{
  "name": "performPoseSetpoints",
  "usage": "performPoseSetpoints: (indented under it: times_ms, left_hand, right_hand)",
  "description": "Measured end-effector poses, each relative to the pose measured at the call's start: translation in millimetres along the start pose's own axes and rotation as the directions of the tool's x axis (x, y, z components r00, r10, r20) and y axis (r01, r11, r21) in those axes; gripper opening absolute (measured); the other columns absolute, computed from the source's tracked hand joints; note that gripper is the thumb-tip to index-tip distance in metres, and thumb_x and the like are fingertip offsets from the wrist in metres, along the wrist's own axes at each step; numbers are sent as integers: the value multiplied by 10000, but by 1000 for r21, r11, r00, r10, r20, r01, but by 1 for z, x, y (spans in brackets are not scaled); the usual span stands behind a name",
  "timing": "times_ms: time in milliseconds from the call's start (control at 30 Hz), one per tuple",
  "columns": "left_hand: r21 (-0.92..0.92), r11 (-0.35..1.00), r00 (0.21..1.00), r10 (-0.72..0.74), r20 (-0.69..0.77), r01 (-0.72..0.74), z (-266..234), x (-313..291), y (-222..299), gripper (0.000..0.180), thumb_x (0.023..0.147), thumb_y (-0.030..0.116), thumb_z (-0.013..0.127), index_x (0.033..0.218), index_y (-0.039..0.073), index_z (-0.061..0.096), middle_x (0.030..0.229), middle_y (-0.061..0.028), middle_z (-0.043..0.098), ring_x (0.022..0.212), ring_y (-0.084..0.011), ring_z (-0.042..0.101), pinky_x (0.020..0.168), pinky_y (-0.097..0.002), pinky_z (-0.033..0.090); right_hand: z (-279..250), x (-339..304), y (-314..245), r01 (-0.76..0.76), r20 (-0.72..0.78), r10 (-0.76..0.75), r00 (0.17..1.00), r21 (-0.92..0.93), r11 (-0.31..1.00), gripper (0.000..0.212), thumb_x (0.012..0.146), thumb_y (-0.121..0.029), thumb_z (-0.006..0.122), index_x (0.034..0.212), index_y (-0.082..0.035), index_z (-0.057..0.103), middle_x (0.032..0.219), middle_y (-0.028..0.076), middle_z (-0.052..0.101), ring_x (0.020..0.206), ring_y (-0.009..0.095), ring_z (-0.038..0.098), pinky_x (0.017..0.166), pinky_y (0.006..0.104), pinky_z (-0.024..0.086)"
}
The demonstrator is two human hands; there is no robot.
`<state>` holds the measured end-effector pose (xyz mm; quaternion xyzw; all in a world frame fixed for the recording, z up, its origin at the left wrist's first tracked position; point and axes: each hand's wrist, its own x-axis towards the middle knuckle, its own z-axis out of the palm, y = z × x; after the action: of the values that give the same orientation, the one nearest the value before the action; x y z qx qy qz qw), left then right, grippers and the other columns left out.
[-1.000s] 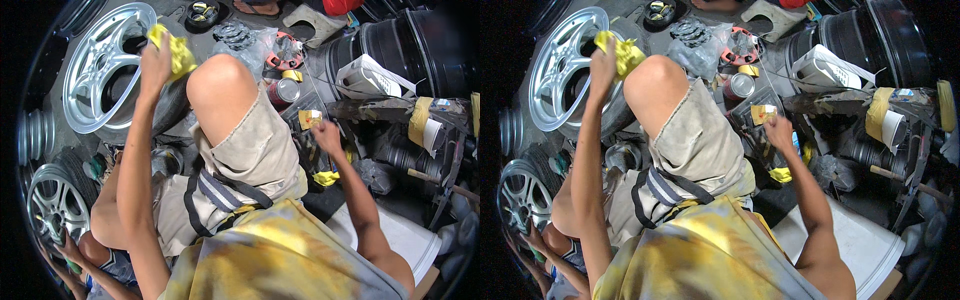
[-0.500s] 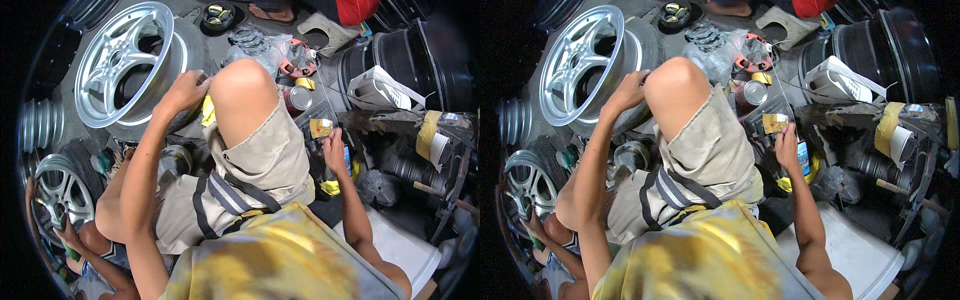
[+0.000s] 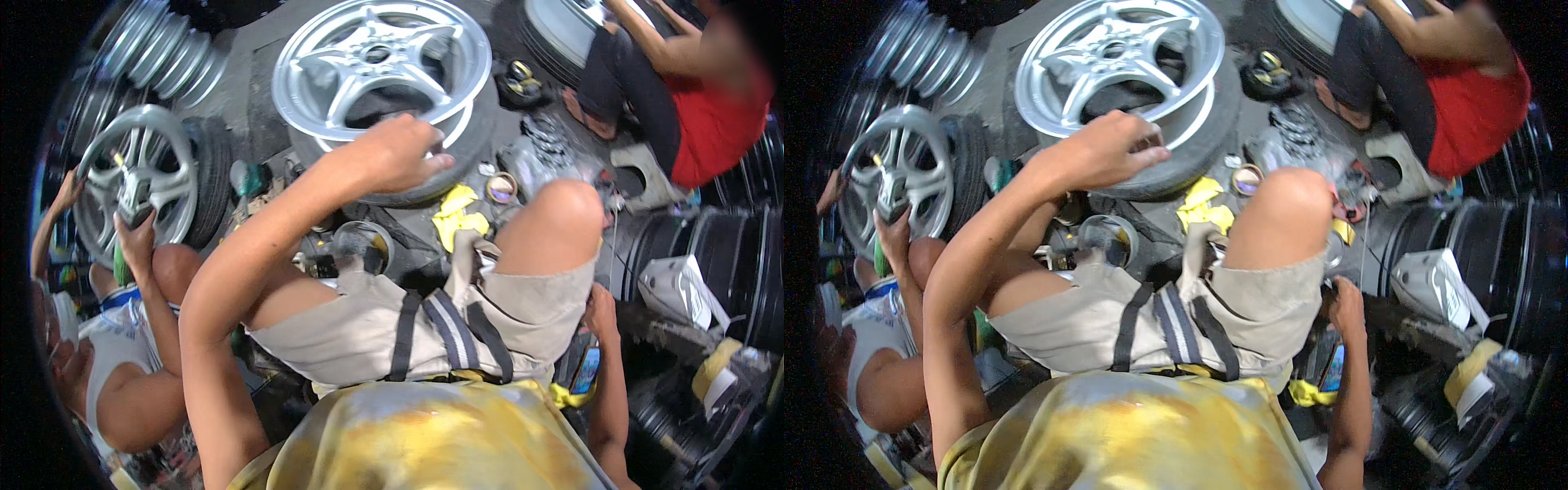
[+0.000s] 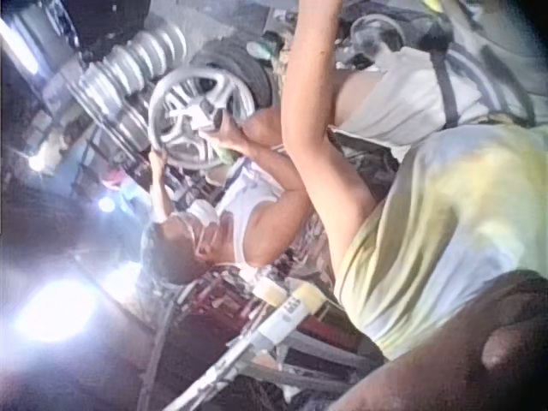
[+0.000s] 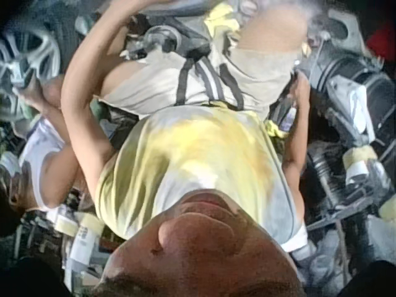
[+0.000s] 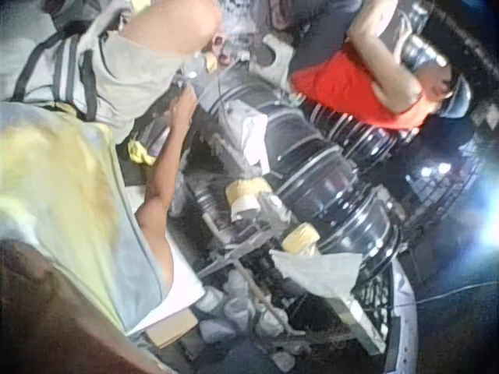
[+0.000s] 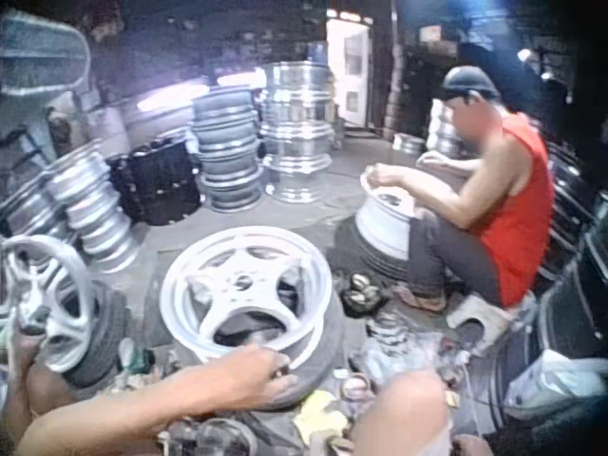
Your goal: The person sits on the floor of a workshop and cleans a silver car wheel using a yellow cloth and a small brush. They wipe the rim and spokes, then use the brush to clean the inner barrel of the wheel. The person also handles a small packet of material and a container of liquid during the process.
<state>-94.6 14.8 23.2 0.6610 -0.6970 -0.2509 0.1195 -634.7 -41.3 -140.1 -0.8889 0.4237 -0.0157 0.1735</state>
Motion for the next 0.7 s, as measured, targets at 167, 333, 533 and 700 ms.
performPoseSetpoints:
  times_ms: [167, 333, 533, 700]
  left_hand:
    - [-159, 987, 994, 36, 99, -20, 12, -38, 12, 316, 906, 252, 595, 867, -56, 653, 812, -252, 643, 805, -415, 639, 747, -480, 501]
    - [-197, 974, 992, 99, -72, -111, 10, -50, 27, 323, 904, 234, 594, 806, -71, 631, 810, -251, 622, 801, -428, 620, 744, -486, 501]
    - [-316, 942, 975, 46, -219, -116, 9, -72, -2, 253, 890, 168, 597, 848, -79, 628, 820, -228, 609, 813, -434, 604, 745, -486, 489]
    - [-357, 933, 946, -80, -315, -39, 13, -99, -43, 213, 887, 134, 607, 913, -76, 626, 847, -218, 626, 817, -390, 623, 773, -443, 502]
  right_hand:
    - [-56, 46, -11, -227, -3, 235, 972, 235, 945, 189, 733, -7, 651, 864, 30, 520, 796, 199, 516, 715, 375, 532, 668, 419, 442]
    - [-178, 160, -121, 180, -379, -193, 905, -69, 981, 103, 817, 103, 530, 842, 15, 483, 798, 77, 443, 732, 158, 451, 642, 265, 368]
    - [-204, 259, -268, 291, -363, -216, 906, 165, 942, 51, 871, 17, 584, 888, 0, 539, 768, -14, 482, 666, 53, 389, 595, 206, 339]
    - [-162, 293, -342, 270, 17, -324, 946, 508, 818, 56, 853, -57, 635, 878, -24, 597, 726, -63, 465, 642, 23, 362, 580, 191, 312]
